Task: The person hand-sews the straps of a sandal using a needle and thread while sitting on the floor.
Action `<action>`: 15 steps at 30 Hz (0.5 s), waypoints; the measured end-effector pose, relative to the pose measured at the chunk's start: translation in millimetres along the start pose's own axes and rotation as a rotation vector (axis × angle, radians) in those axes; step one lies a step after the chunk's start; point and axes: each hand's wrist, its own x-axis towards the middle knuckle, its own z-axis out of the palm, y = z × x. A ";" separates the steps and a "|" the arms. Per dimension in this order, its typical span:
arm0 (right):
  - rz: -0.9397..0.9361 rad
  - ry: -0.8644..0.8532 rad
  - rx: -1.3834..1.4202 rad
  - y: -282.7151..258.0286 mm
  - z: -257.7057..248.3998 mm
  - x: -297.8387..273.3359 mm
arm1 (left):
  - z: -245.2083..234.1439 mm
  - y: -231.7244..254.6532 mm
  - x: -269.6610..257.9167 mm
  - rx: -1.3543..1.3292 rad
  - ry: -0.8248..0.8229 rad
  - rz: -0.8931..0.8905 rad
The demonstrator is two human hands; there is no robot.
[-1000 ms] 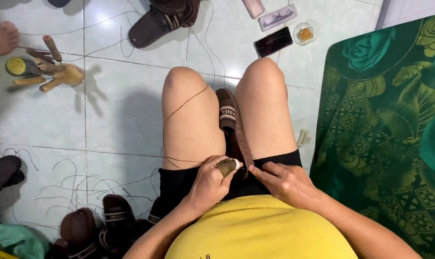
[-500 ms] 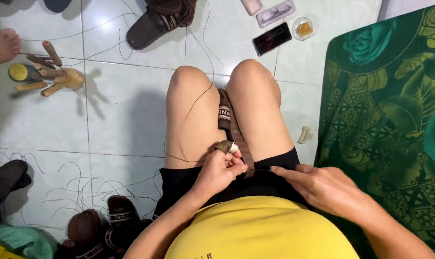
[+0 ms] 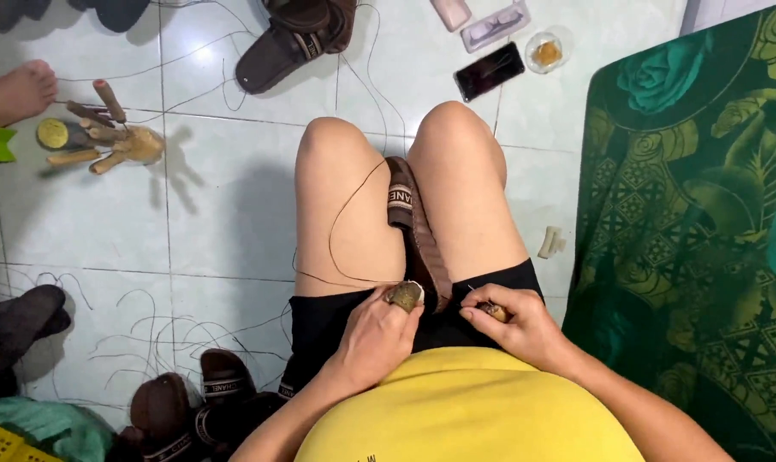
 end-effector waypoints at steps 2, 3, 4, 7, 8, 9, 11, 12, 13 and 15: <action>-0.080 0.013 -0.029 -10.1 -0.9 2.0 | -5.9 8.5 5.1 -0.114 -0.040 -0.090; -0.165 0.024 -0.054 -15.7 -0.6 5.2 | -10.6 11.7 8.2 -0.222 -0.078 -0.183; -0.170 0.026 -0.055 -15.9 -1.2 5.6 | -18.1 17.5 12.7 -0.220 -0.075 -0.180; -0.172 -0.120 -0.108 -13.9 -3.3 4.5 | -30.6 30.6 23.4 -0.348 -0.187 -0.342; -0.180 -0.160 -0.042 -12.6 -4.2 5.0 | -29.7 31.1 25.9 -0.360 -0.234 -0.373; -0.188 -0.204 0.026 -11.6 -4.5 6.1 | -29.2 31.3 27.3 -0.373 -0.277 -0.408; -0.198 -0.240 -0.072 -27.8 -16.0 5.2 | -13.7 17.9 26.2 -0.349 -0.297 -0.445; -0.206 -0.270 -0.170 -35.7 -22.6 4.7 | -5.7 11.7 26.7 -0.325 -0.320 -0.479; -0.204 -0.266 -0.171 -36.2 -23.6 4.7 | -7.8 11.5 26.6 -0.324 -0.322 -0.475; -0.229 -0.241 -0.448 -36.7 -26.0 4.2 | -11.5 11.8 26.1 -0.404 -0.301 -0.560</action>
